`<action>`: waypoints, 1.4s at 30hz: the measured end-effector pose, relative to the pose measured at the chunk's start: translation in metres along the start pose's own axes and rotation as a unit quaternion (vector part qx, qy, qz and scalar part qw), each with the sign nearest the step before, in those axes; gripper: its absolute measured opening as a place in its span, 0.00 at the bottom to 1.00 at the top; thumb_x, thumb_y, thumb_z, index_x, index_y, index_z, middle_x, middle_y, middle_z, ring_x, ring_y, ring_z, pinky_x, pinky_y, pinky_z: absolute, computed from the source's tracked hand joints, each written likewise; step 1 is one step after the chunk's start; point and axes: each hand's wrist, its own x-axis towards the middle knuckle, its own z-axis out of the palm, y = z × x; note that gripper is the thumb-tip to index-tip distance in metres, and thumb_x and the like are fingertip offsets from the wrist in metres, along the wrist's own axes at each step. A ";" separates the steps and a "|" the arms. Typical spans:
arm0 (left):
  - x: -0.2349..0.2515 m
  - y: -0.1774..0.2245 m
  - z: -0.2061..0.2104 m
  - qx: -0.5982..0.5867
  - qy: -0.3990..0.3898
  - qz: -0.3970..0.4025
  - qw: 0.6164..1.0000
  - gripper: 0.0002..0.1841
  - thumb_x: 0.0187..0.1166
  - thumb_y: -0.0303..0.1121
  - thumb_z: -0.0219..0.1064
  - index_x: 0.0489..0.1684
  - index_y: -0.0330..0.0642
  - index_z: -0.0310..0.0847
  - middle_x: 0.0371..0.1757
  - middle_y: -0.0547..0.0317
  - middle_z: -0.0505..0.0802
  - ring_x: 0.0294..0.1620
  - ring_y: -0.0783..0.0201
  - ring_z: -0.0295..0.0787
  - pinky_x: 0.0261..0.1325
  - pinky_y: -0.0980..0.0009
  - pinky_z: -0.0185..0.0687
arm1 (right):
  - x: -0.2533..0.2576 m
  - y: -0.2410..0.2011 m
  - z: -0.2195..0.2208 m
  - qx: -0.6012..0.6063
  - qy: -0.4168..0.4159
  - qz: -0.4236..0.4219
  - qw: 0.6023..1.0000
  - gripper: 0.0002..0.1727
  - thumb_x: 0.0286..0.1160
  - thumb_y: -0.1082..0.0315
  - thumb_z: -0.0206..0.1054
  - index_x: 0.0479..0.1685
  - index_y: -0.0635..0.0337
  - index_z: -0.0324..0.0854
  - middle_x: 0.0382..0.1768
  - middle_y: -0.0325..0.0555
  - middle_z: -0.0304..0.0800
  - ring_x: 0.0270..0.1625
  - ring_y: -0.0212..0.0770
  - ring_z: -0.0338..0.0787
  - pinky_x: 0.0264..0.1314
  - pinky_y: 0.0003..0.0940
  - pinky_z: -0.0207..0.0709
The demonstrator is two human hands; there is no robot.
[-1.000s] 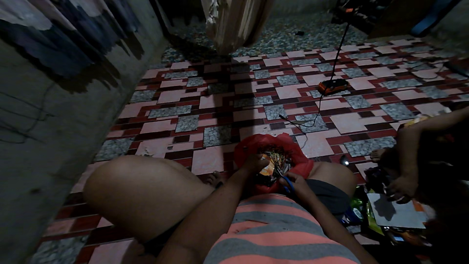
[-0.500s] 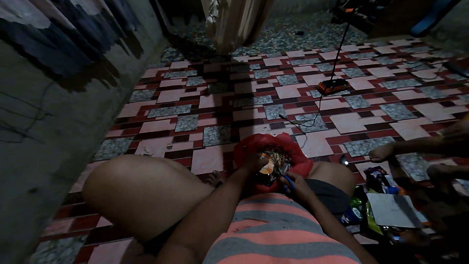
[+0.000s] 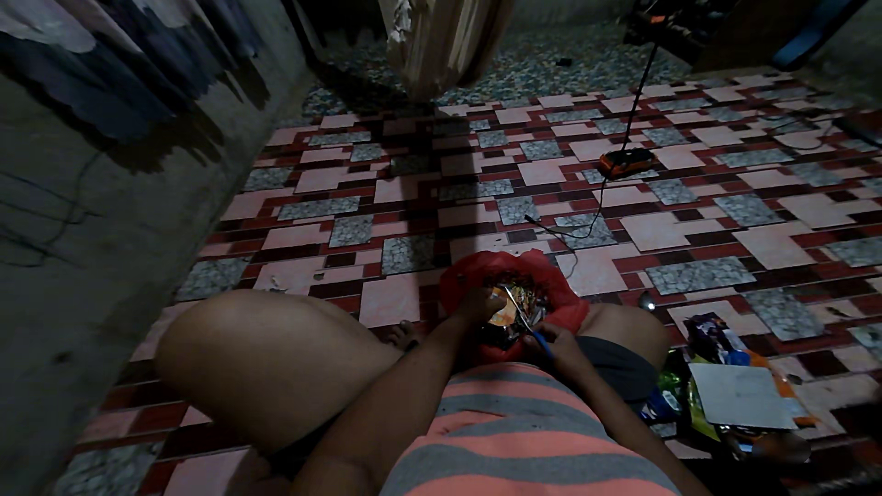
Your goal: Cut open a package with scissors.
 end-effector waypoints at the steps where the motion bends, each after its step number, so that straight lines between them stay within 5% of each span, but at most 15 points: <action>1: 0.000 0.000 0.000 -0.001 0.000 -0.001 1.000 0.18 0.85 0.40 0.65 0.53 0.29 0.83 0.45 0.46 0.88 0.44 0.61 0.85 0.55 0.59 0.81 | 0.000 0.000 0.000 -0.008 0.004 -0.005 1.000 0.10 0.74 0.66 0.73 0.45 0.64 0.84 0.25 0.34 0.83 0.23 0.25 0.79 0.29 0.23 0.76; 13: 0.001 -0.002 0.001 -0.020 0.009 -0.001 1.000 0.17 0.86 0.40 0.65 0.51 0.30 0.82 0.43 0.48 0.88 0.42 0.62 0.85 0.53 0.60 0.81 | 0.000 -0.001 -0.001 0.000 -0.027 0.013 1.000 0.18 0.74 0.55 0.70 0.46 0.63 0.82 0.27 0.33 0.83 0.24 0.24 0.79 0.28 0.22 0.76; 28: 0.000 0.000 0.001 -0.020 0.006 -0.003 1.000 0.17 0.84 0.39 0.66 0.51 0.30 0.83 0.44 0.48 0.89 0.43 0.62 0.85 0.55 0.61 0.82 | 0.000 0.003 0.000 -0.007 0.007 -0.008 1.000 0.11 0.73 0.65 0.74 0.44 0.64 0.84 0.24 0.34 0.83 0.22 0.25 0.79 0.28 0.22 0.76; 33: -0.004 0.007 0.001 -0.034 0.037 -0.004 0.999 0.20 0.89 0.38 0.59 0.67 0.28 0.78 0.58 0.39 0.88 0.57 0.56 0.86 0.66 0.57 0.80 | -0.002 -0.002 -0.001 0.028 0.006 0.023 0.999 0.14 0.81 0.62 0.67 0.50 0.66 0.82 0.28 0.39 0.85 0.25 0.30 0.82 0.29 0.26 0.79; 37: -0.007 0.010 0.003 -0.085 0.061 -0.004 0.995 0.21 0.79 0.31 0.69 0.66 0.30 0.77 0.53 0.43 0.88 0.49 0.59 0.86 0.57 0.61 0.84 | -0.001 -0.001 -0.001 0.057 -0.014 0.028 0.998 0.16 0.85 0.59 0.59 0.52 0.65 0.80 0.31 0.37 0.86 0.23 0.25 0.78 0.25 0.20 0.74; 42: -0.007 0.008 0.004 -0.089 0.060 0.015 0.994 0.22 0.74 0.31 0.76 0.64 0.30 0.79 0.53 0.44 0.90 0.50 0.62 0.89 0.59 0.63 0.85 | -0.002 -0.002 -0.001 0.055 -0.016 0.022 0.998 0.16 0.82 0.60 0.64 0.52 0.66 0.80 0.31 0.37 0.87 0.24 0.25 0.81 0.26 0.19 0.75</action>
